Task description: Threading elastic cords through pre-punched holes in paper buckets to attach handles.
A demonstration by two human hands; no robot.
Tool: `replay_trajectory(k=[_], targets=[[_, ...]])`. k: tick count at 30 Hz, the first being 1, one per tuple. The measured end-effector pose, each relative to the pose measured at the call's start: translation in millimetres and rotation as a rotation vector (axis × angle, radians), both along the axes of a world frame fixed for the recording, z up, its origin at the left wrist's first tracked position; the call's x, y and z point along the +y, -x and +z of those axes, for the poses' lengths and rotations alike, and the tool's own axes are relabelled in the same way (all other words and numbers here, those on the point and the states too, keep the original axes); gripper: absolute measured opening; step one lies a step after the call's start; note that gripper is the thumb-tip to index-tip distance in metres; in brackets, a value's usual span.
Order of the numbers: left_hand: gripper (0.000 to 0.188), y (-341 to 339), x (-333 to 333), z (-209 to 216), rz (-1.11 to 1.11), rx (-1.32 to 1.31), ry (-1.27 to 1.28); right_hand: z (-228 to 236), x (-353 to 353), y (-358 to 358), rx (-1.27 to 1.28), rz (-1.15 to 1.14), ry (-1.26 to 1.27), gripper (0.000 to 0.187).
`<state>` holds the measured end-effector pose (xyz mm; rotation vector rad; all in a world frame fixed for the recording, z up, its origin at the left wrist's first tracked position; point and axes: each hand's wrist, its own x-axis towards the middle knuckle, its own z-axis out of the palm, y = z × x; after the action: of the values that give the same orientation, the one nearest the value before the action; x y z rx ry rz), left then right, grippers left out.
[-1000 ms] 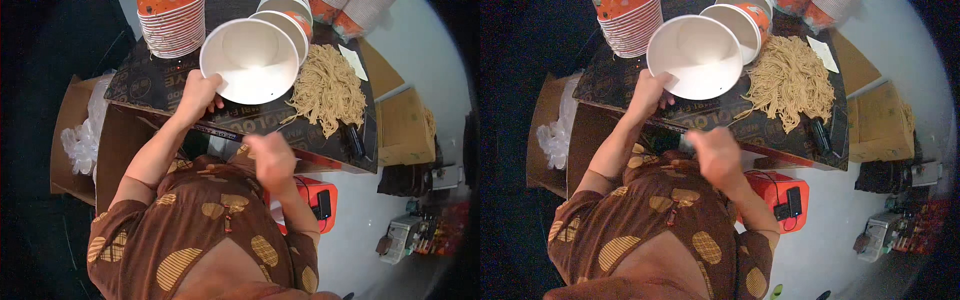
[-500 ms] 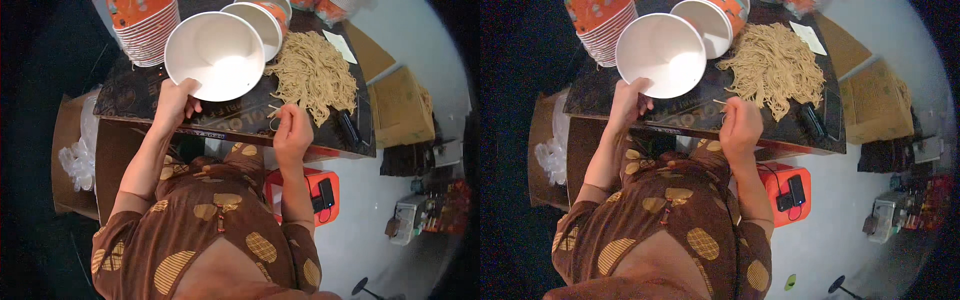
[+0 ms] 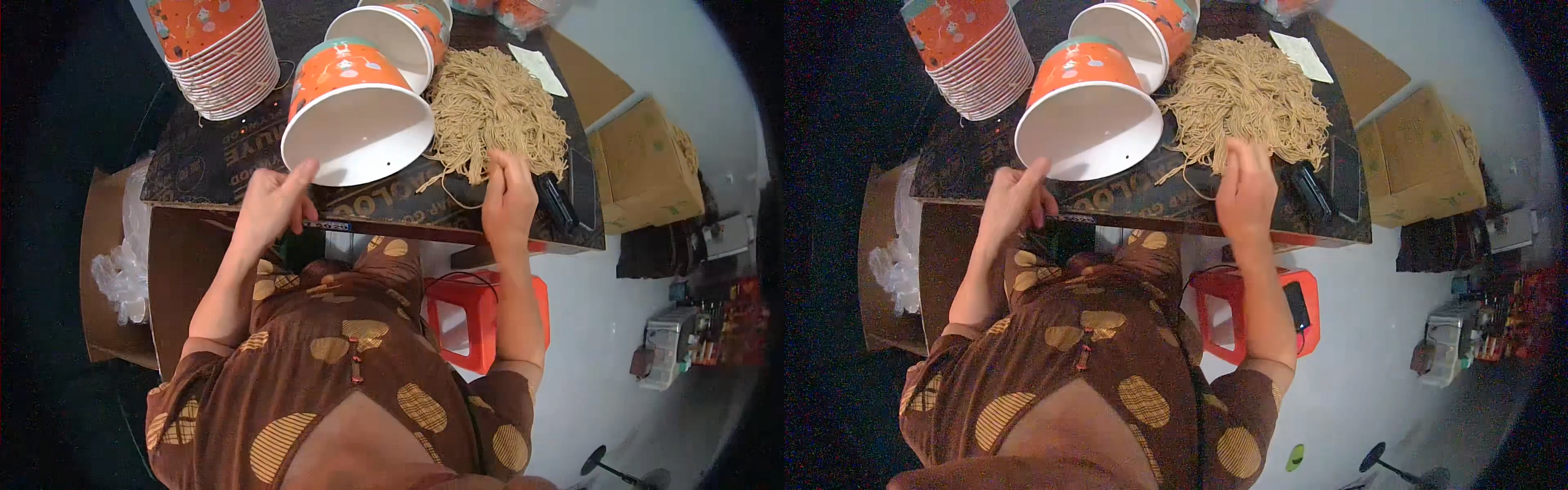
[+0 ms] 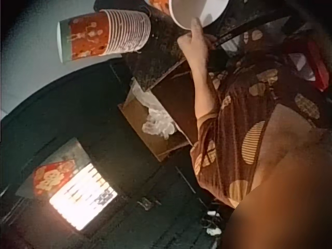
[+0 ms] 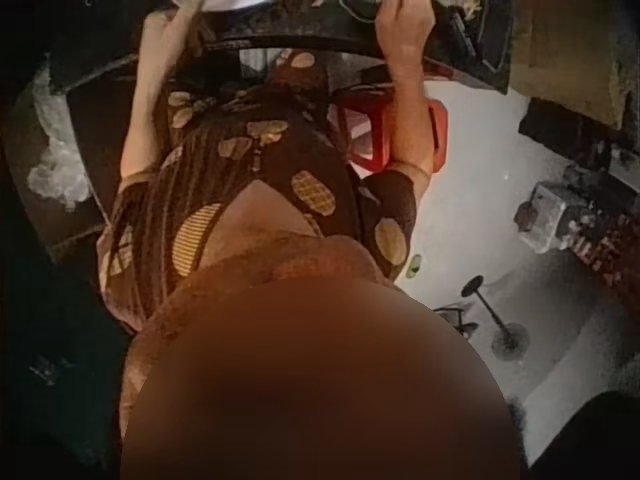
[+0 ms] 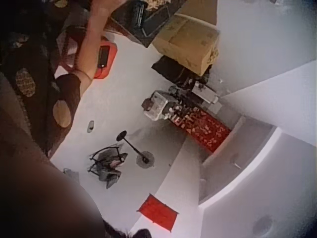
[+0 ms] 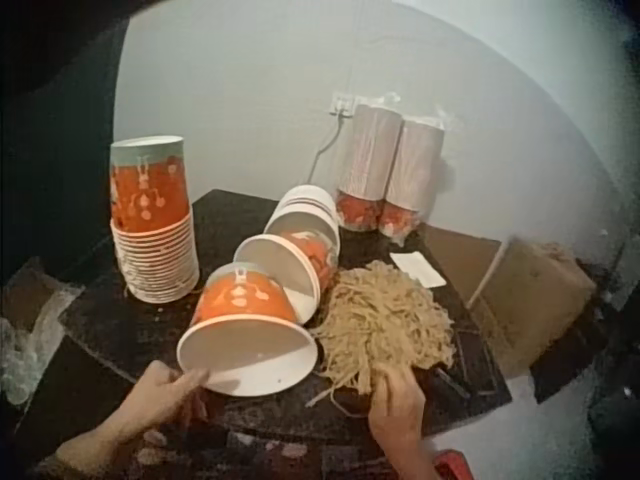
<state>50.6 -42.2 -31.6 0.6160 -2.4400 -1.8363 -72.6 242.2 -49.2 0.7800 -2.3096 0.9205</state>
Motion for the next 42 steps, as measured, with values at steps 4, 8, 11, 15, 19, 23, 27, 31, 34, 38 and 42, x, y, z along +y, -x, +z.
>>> replay_trajectory(k=[4,8,11,15,19,23,27,31,34,38,42], targets=[[0.022,-7,36,6,-0.356,0.148,-0.148,2,-23,-40,0.071,0.330,0.124,0.021],[0.065,17,76,-17,-0.631,0.730,0.087,9,-44,-60,0.050,0.548,0.031,0.024],[0.052,21,80,-28,-0.639,0.195,-0.484,12,-44,-56,0.028,0.632,0.127,0.024],[0.024,27,79,-45,-0.588,0.223,-0.541,2,-27,-24,0.189,0.461,0.019,0.024],[0.030,29,78,-42,-0.509,0.223,-0.576,-10,-6,29,0.159,-0.348,-0.309,0.076],[0.030,28,78,-44,-0.518,0.219,-0.545,-16,-3,66,-0.206,-0.512,-0.559,0.103],[0.029,23,82,-35,-0.458,0.199,-0.402,-11,-7,87,-0.421,-0.512,-0.617,0.104],[0.028,13,88,-44,-0.428,0.232,-0.374,-13,-6,99,-0.480,-0.497,-0.586,0.103],[0.028,5,87,-48,-0.427,0.179,-0.453,-16,-2,106,-0.503,-0.506,-0.589,0.099],[0.029,-10,83,-43,-0.487,0.193,-0.536,-24,2,115,-0.484,-0.529,-0.570,0.086],[0.029,-26,77,-48,-0.514,0.238,-0.546,-28,4,126,-0.486,-0.571,-0.561,0.077]])
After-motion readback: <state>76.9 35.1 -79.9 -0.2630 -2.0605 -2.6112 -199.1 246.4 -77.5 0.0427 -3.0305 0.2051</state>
